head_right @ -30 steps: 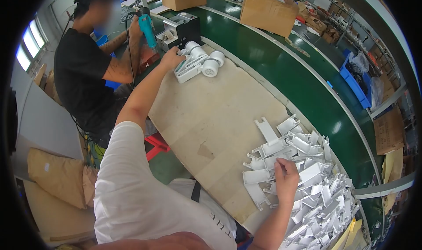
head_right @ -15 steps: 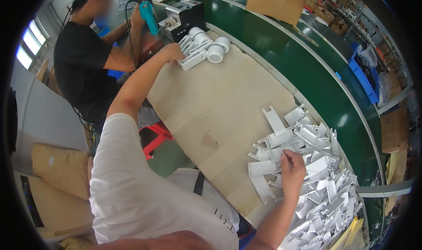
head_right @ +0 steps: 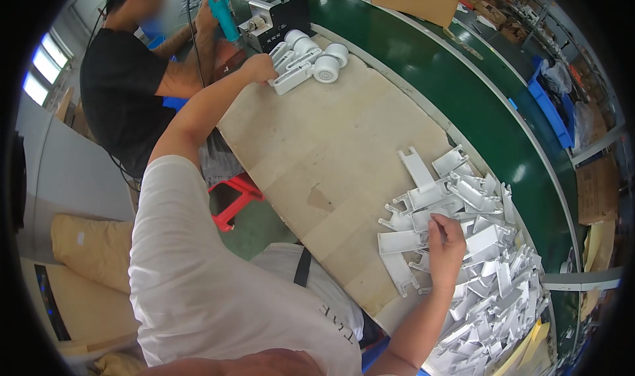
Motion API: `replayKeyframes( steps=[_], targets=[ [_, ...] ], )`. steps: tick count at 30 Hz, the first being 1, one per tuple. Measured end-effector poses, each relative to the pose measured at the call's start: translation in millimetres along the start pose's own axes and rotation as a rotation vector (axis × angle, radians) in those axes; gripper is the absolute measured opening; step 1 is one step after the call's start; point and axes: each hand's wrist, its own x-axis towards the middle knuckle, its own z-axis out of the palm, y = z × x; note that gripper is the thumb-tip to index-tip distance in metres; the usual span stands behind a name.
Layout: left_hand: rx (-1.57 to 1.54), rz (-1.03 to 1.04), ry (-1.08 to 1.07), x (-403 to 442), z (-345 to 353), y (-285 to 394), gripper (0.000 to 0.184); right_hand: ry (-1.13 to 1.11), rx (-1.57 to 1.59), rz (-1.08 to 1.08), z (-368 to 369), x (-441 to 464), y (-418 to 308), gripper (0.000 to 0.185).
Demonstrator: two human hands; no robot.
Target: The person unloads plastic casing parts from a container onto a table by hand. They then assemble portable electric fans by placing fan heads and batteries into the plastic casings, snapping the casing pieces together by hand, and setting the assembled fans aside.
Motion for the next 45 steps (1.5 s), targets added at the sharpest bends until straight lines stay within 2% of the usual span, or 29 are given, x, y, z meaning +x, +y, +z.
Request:
replayKeyframes(
  steps=[2,6,8,11,18,23,26,33,36,42,44,45],
  targets=[
    [-0.033,-0.070,-0.049,-1,-1,1,0.030,0.002,0.001,0.004,0,-1,-1,0.013],
    [-0.070,-0.022,0.009,-5,2,-6,0.030,0.000,0.028,0.026,-1,0,-1,0.012],
    [-0.307,-0.099,-0.094,0,3,-13,0.024,0.000,0.022,0.023,-1,0,0,0.013],
    [-0.453,-0.188,-0.169,2,2,-15,0.025,-0.005,0.037,0.026,-1,0,2,0.013],
    [-0.371,-0.167,-0.214,5,12,-13,0.025,-0.015,0.033,0.037,-1,-1,1,0.013],
    [-0.250,-0.162,-0.072,-9,8,2,0.025,-0.006,0.021,0.009,0,-1,2,0.013],
    [-0.298,-0.159,-0.059,-7,9,0,0.025,-0.011,0.023,0.027,-1,0,2,0.013],
    [-0.258,-0.147,-0.060,-5,8,2,0.026,-0.004,0.008,0.015,-1,-1,2,0.013],
    [-0.231,-0.150,-0.129,-1,6,2,0.026,0.003,0.021,0.010,0,-1,3,0.013],
    [-0.477,-0.235,-0.235,-2,2,-9,0.034,-0.009,0.018,0.015,-2,0,3,0.014],
    [-0.683,-0.234,-0.351,-9,-12,-15,0.036,-0.027,0.015,0.011,-2,-1,3,0.013],
    [-0.644,-0.232,-0.331,-11,-16,-18,0.034,-0.012,0.019,0.009,-1,-1,2,0.013]
  ],
)
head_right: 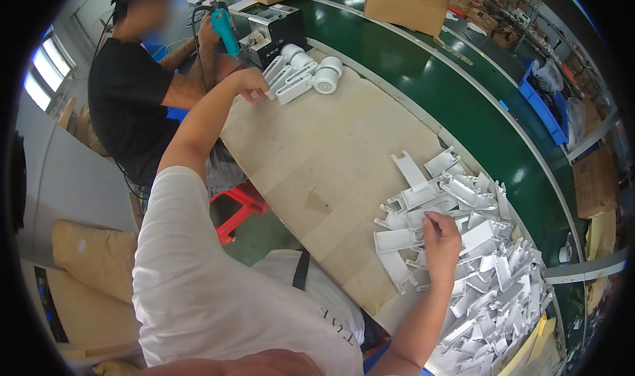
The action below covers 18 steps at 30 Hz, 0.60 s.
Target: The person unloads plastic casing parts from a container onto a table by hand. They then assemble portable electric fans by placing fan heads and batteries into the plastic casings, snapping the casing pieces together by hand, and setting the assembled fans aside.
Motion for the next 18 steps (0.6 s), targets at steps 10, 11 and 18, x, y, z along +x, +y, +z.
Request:
replayKeyframes(
  steps=[10,11,18],
  targets=[
    [0.483,0.571,0.810,-29,44,12,0.027,0.002,0.017,-0.002,-1,0,-1,0.013],
    [0.577,0.642,0.823,-41,59,15,0.030,0.001,0.015,-0.003,-1,1,-1,0.013],
    [0.735,0.640,0.741,-23,95,14,0.028,0.002,-0.016,0.010,0,0,-5,0.014]
  ],
)
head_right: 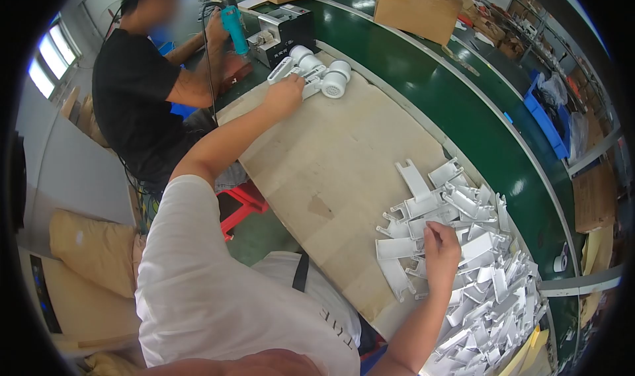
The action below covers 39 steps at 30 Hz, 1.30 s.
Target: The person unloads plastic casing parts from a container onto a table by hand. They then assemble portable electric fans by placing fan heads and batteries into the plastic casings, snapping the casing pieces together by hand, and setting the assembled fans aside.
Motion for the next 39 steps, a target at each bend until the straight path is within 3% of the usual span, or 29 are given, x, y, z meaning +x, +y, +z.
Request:
replayKeyframes(
  steps=[2,6,9,11,15,20,22,23,25,29,34,37,39],
  targets=[
    [0.083,0.088,0.044,0,-6,23,0.023,-0.003,-0.038,-0.009,0,0,-3,0.014],
    [-0.281,0.604,0.242,-19,0,106,0.030,-0.008,-0.045,-0.019,2,1,-5,0.015],
    [-0.467,0.729,0.070,-34,-30,177,0.031,0.010,-0.010,-0.065,4,-1,-4,0.014],
    [-0.838,0.723,0.028,-35,-31,226,0.034,0.041,-0.146,-0.151,4,-2,-13,0.013],
    [-1.206,0.691,-0.117,-34,-35,293,0.039,-0.011,-0.376,-0.414,-16,-7,-37,0.013],
    [-1.321,0.692,-0.124,-36,-14,309,0.035,0.040,-0.508,-0.384,-75,-8,-35,0.013],
    [-1.366,0.554,-0.175,-34,5,304,0.029,0.072,-0.589,-0.374,-106,-4,-18,0.013],
    [-1.379,0.558,-0.184,-31,10,302,0.029,0.102,-0.653,-0.351,-123,0,-7,0.013],
    [-1.693,0.380,-0.210,-20,13,298,0.029,0.157,-0.766,-0.281,-159,8,17,0.013],
    [-1.674,0.310,-0.173,-3,24,286,0.028,0.257,-0.933,-0.006,-241,28,78,0.012],
    [-1.637,0.072,-0.288,10,43,276,0.022,0.272,-1.060,0.235,-323,52,170,0.018],
    [-1.562,-0.022,-0.308,7,37,276,0.021,0.255,-1.123,0.408,-349,76,217,0.028],
    [-1.535,0.026,-0.295,6,35,275,0.019,0.301,-1.145,0.552,-361,92,247,0.037]
  ],
)
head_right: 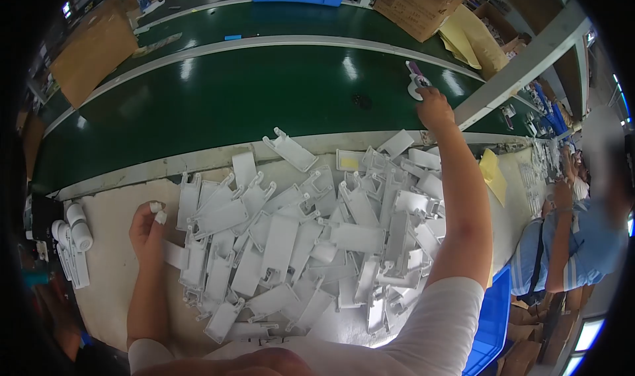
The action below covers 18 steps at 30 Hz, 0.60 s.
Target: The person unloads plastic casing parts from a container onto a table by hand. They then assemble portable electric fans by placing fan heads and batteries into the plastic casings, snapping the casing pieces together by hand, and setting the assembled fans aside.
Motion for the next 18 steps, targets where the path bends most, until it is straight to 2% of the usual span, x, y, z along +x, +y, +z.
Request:
replayKeyframes(
  steps=[1,2,5,8,9,10,13,15,16,18],
  targets=[
    [0.028,0.026,-0.030,-1,1,0,0.018,-0.071,-0.009,0.017,10,17,6,0.047],
    [0.031,0.007,-0.026,-1,1,3,0.018,-0.088,-0.013,0.008,22,29,11,0.047],
    [0.037,0.034,-0.070,-5,-1,1,0.017,-0.029,0.018,0.170,43,64,14,0.061],
    [0.062,0.099,-0.086,-4,0,3,0.019,-0.032,0.138,0.173,63,83,19,0.068],
    [0.020,0.047,-0.091,-6,-1,4,0.019,-0.076,0.152,0.185,63,84,11,0.077],
    [0.058,0.089,-0.098,-4,2,9,0.020,-0.124,0.050,0.230,53,80,2,0.078],
    [0.067,0.081,-0.077,-4,2,9,0.021,-0.202,0.086,0.219,46,75,-4,0.074],
    [0.129,0.138,-0.051,-5,1,5,0.023,-0.184,0.170,-0.065,28,59,-15,0.069],
    [0.130,0.143,-0.044,-4,1,6,0.023,-0.178,0.172,-0.070,8,48,-29,0.069],
    [0.273,0.386,-0.003,-1,6,11,0.026,-0.257,0.710,0.024,-48,23,-65,0.066]
  ],
)
